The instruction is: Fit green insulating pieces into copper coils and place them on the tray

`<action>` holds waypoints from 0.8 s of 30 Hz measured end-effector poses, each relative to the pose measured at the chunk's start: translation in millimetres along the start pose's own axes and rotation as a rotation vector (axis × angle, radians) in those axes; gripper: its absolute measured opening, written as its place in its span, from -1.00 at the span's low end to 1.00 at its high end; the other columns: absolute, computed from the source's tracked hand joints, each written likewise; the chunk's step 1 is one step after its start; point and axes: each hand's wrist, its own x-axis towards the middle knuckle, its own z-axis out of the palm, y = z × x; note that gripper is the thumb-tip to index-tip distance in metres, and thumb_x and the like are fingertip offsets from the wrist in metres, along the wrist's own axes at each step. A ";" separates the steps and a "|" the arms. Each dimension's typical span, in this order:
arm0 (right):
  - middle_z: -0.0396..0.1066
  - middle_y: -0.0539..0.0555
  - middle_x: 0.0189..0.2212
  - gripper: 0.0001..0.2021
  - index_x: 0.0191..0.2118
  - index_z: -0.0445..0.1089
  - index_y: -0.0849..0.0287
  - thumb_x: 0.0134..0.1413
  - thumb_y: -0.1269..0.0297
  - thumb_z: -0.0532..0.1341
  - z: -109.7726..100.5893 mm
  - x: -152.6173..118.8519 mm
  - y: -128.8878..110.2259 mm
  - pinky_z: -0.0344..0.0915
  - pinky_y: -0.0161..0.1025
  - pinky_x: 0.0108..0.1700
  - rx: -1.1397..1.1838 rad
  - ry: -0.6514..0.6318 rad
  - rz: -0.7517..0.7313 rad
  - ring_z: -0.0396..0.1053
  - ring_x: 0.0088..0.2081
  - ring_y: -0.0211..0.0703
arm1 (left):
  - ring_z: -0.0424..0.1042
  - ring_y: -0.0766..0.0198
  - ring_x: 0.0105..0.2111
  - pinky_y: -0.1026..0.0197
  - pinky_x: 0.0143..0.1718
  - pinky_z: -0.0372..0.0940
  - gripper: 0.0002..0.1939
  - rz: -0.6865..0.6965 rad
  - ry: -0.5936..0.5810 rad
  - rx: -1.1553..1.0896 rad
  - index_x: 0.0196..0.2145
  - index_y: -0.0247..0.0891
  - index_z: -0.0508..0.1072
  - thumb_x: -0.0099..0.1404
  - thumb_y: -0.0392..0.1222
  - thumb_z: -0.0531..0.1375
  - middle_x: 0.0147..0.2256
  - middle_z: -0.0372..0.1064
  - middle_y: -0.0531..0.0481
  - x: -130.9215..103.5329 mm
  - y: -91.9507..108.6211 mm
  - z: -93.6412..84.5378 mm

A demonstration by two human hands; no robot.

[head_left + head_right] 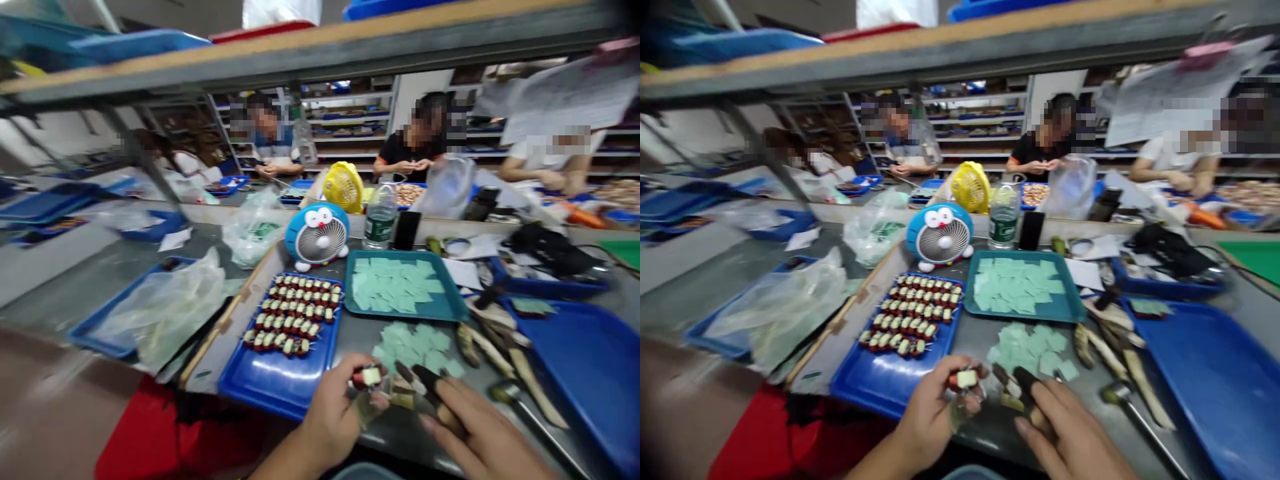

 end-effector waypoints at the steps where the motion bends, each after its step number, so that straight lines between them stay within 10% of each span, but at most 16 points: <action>1: 0.46 0.11 -0.18 -0.79 -0.15 0.41 0.07 0.33 0.06 0.16 -3.6 3.3 -6.8 0.44 -0.21 -0.11 -0.018 -0.047 0.020 0.46 -0.13 -0.07 | 0.52 0.15 -0.20 0.17 -0.11 0.35 -0.61 0.001 -0.012 0.008 0.05 -0.22 0.39 0.35 -0.01 0.27 -0.12 0.53 -0.13 1.5 -2.2 -1.9; 24: 0.30 0.05 -0.19 -0.93 -0.16 0.26 0.09 0.40 0.26 0.09 -37.8 30.5 -53.9 0.24 -0.12 -0.08 0.009 -0.382 0.063 0.29 -0.14 -0.08 | 0.53 0.11 -0.20 0.14 -0.12 0.38 -0.70 0.234 -0.099 0.363 -0.01 -0.23 0.40 0.40 -0.04 0.22 -0.16 0.55 -0.14 5.0 0.2 -15.8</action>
